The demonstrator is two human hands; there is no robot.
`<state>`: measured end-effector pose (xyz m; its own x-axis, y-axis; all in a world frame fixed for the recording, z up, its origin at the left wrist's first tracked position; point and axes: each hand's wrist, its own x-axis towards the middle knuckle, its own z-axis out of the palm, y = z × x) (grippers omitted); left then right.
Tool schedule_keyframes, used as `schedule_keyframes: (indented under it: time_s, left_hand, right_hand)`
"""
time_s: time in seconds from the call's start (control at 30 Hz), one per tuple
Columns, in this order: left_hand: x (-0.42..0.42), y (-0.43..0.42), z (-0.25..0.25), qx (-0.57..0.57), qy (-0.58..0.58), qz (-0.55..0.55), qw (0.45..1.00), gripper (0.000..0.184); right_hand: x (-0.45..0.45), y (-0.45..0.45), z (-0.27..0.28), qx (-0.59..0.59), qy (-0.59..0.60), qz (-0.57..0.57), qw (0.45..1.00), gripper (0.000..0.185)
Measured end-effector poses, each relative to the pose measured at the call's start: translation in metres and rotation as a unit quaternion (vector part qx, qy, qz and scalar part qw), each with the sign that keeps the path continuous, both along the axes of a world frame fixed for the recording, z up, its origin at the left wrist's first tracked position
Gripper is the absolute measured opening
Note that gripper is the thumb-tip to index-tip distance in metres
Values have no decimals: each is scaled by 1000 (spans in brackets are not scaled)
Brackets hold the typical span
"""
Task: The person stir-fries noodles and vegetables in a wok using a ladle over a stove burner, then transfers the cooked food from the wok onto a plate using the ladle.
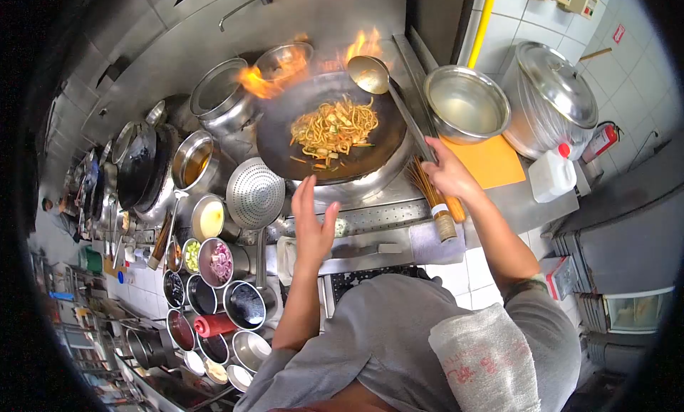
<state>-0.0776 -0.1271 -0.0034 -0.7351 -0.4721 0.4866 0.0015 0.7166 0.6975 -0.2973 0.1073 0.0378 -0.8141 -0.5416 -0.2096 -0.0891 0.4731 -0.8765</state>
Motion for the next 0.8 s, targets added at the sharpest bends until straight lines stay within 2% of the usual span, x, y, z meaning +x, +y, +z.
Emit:
schedule_keyframes:
  time_s: [0.07, 0.17, 0.23, 0.3, 0.33, 0.43, 0.5, 0.57, 0.63, 0.8]
  left_hand:
    - [26, 5, -5, 21, -26, 19, 999, 60]
    - [59, 12, -8, 35, -58, 56, 996, 56]
    - [79, 13, -11, 32, -75, 78, 994, 55]
    - [97, 13, -12, 76, -77, 89, 990, 50]
    - [106, 16, -3, 93, -82, 102, 987, 48]
    - [110, 12, 14, 127, -59, 132, 981, 43]
    - [101, 3, 21, 132, -61, 127, 981, 41]
    - [81, -7, 21, 56, -21, 73, 996, 38]
    - [58, -9, 35, 25, -12, 22, 999, 37]
    - [14, -7, 43, 8, -5, -26, 1000, 37]
  right_hand:
    - [-1, -15, 3, 36, 36, -8, 999, 65]
    - [1, -25, -7, 111, 141, 47, 983, 65]
    - [2, -18, -12, 87, 190, 108, 972, 65]
    - [7, 0, -13, 36, 218, 177, 959, 66]
    - [27, -1, 46, 68, -62, 103, 990, 66]
    - [14, 17, 47, 72, -28, 86, 993, 65]
    - [1, -2, 37, 85, 68, 73, 991, 64]
    - [-13, -33, 43, 94, 34, 43, 994, 63]
    - [-34, -55, 13, 47, 54, 53, 996, 61]
    - [-29, -73, 14, 28, -82, 149, 985, 65]
